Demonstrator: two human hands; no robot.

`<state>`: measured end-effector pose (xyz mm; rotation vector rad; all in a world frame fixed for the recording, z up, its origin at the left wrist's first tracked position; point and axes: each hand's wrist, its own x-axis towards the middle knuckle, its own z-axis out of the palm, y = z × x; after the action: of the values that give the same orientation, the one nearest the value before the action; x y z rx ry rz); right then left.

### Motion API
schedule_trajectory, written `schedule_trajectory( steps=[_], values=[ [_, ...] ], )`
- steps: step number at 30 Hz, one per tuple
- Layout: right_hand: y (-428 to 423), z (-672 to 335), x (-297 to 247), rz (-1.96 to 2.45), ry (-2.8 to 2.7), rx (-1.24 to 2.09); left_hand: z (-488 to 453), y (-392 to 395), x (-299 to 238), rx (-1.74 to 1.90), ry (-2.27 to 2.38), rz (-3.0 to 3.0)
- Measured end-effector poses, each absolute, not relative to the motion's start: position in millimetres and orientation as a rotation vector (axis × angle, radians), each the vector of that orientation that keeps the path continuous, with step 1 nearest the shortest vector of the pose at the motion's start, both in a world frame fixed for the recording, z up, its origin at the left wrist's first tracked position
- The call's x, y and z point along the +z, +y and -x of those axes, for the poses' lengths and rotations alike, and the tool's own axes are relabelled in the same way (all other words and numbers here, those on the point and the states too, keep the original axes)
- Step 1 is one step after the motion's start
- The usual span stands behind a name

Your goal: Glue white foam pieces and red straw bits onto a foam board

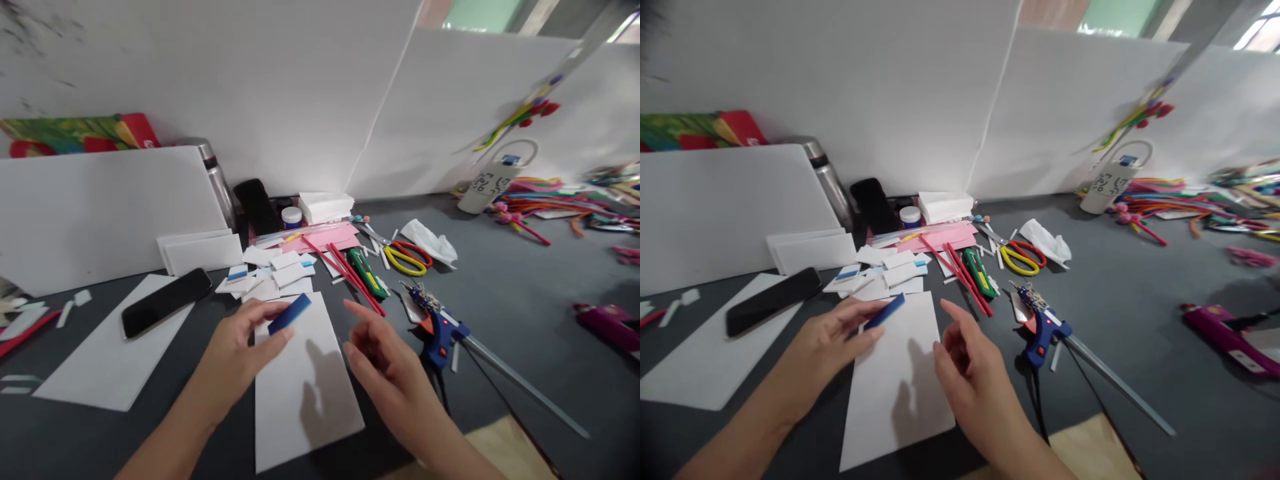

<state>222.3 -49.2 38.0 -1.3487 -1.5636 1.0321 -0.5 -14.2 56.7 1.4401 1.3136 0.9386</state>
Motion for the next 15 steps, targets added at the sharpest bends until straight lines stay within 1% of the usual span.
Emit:
schedule_trajectory(
  steps=[3, 5, 10, 15],
  values=[
    [-49, -229, 48, 1.339, -1.556, 1.139, 2, -11, 56, 1.007, 0.979, -0.681],
    [-48, -234, 51, 1.358, -1.601, 1.153, 0, -11, 55, 1.018, 0.792, -0.394],
    [-46, -241, 50, 1.431, -1.809, 1.114, -10, -13, 48, 0.955, 0.559, -0.173],
    [-56, -237, 44, 1.482, -2.108, 1.063, -13, -13, 40, 0.979, 0.599, -0.153]
  ],
)
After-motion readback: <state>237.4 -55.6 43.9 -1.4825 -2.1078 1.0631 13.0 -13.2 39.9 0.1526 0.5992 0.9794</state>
